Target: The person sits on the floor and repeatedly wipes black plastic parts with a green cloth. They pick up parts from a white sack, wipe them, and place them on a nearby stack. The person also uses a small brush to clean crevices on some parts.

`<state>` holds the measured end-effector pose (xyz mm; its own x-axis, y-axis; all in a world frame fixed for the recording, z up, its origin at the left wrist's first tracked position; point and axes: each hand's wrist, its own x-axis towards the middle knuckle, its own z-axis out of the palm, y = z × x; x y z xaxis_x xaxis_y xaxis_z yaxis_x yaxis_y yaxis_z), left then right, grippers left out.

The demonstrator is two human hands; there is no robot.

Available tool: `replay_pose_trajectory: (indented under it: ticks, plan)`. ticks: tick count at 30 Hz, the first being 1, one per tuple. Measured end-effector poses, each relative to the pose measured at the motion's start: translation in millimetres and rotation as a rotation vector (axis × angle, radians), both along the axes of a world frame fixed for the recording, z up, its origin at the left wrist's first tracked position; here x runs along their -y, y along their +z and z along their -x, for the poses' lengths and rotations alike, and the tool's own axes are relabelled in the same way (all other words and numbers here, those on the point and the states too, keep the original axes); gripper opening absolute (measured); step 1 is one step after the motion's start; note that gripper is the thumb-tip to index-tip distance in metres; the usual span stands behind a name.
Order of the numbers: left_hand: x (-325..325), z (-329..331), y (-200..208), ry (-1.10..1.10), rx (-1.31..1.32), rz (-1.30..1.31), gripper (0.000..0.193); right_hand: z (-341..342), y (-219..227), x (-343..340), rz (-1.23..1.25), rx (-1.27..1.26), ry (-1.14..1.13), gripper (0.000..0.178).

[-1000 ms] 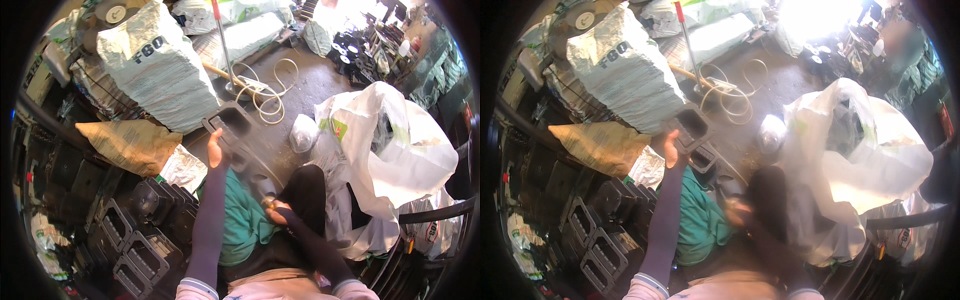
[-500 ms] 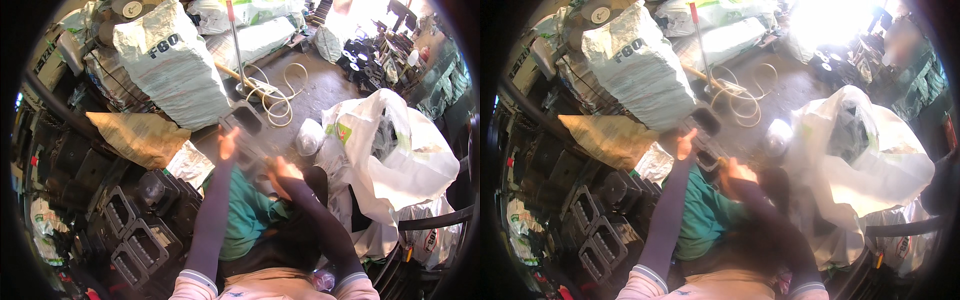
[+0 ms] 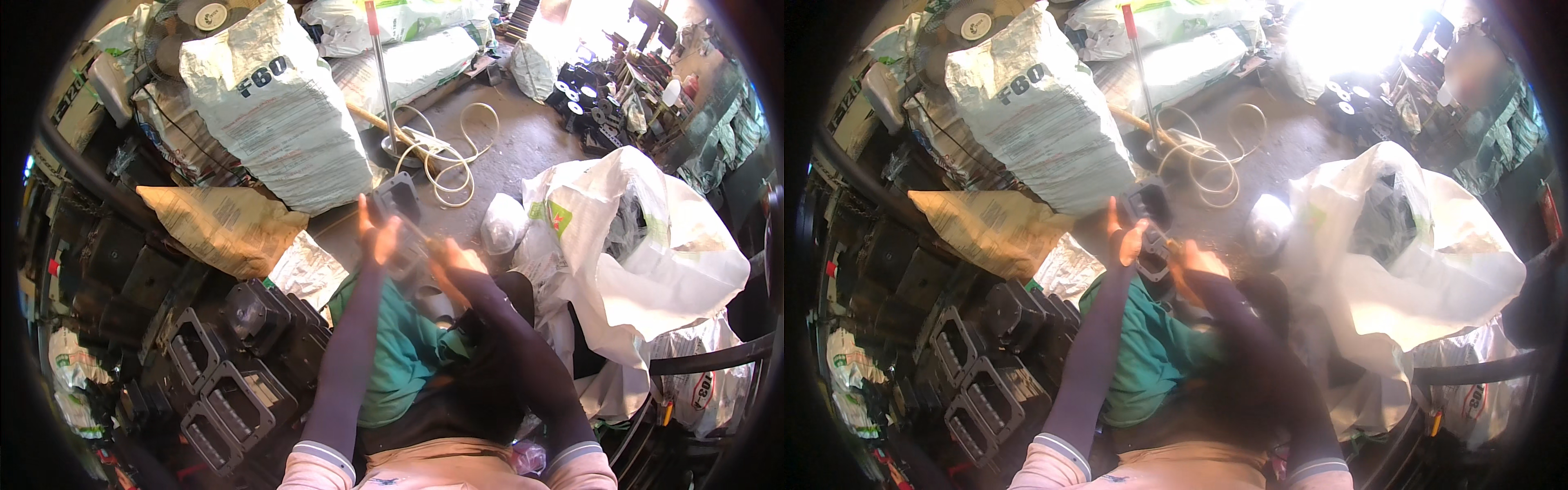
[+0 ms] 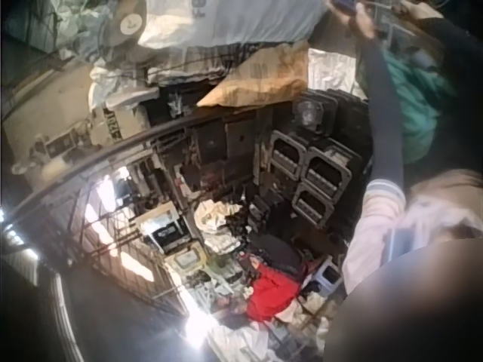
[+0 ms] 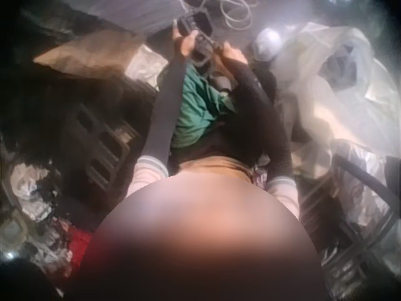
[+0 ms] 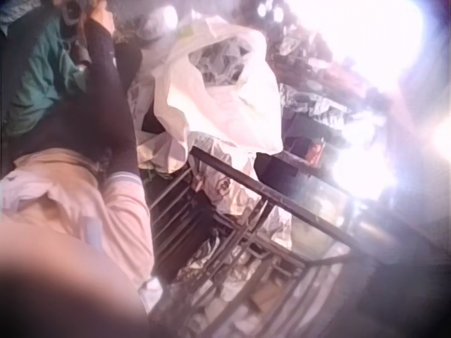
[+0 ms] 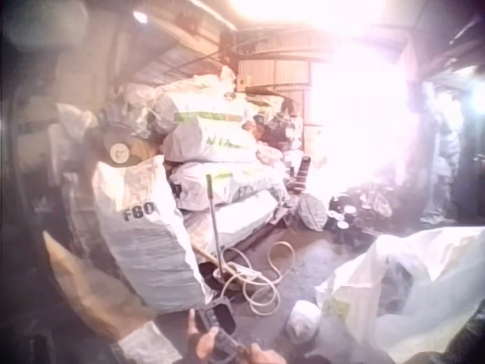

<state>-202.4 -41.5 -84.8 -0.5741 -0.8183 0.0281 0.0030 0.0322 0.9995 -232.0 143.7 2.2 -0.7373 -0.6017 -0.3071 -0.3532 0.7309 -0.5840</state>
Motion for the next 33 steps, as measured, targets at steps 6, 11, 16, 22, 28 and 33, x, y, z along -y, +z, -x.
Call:
replay_pose_trajectory:
  ticks: [6, 11, 16, 22, 28, 33]
  plan:
    - [31, 2, -19, 0.007, -0.243, -0.282, 0.091, -10, -13, -25, -0.025, 0.023, 0.044, 0.045]
    - [35, 5, -38, 0.045, -0.246, -0.242, 0.087, -9, -24, -29, 0.100, -0.064, -0.035, 0.046]
    - [38, 3, -42, -0.043, -0.297, -0.380, 0.086, -1, -24, -22, 0.048, -0.029, -0.094, 0.046]
    - [47, 10, -60, -0.088, -0.237, -0.449, 0.083, -14, -29, -18, 0.160, -0.071, -0.061, 0.043]
    - [58, 7, -65, -0.020, -0.230, -0.854, 0.051, -36, -28, -24, 0.095, 0.008, -0.001, 0.041]
    - [59, 4, -63, -0.188, -0.310, -1.107, 0.045, -45, -19, -17, 0.066, -0.065, -0.017, 0.037]
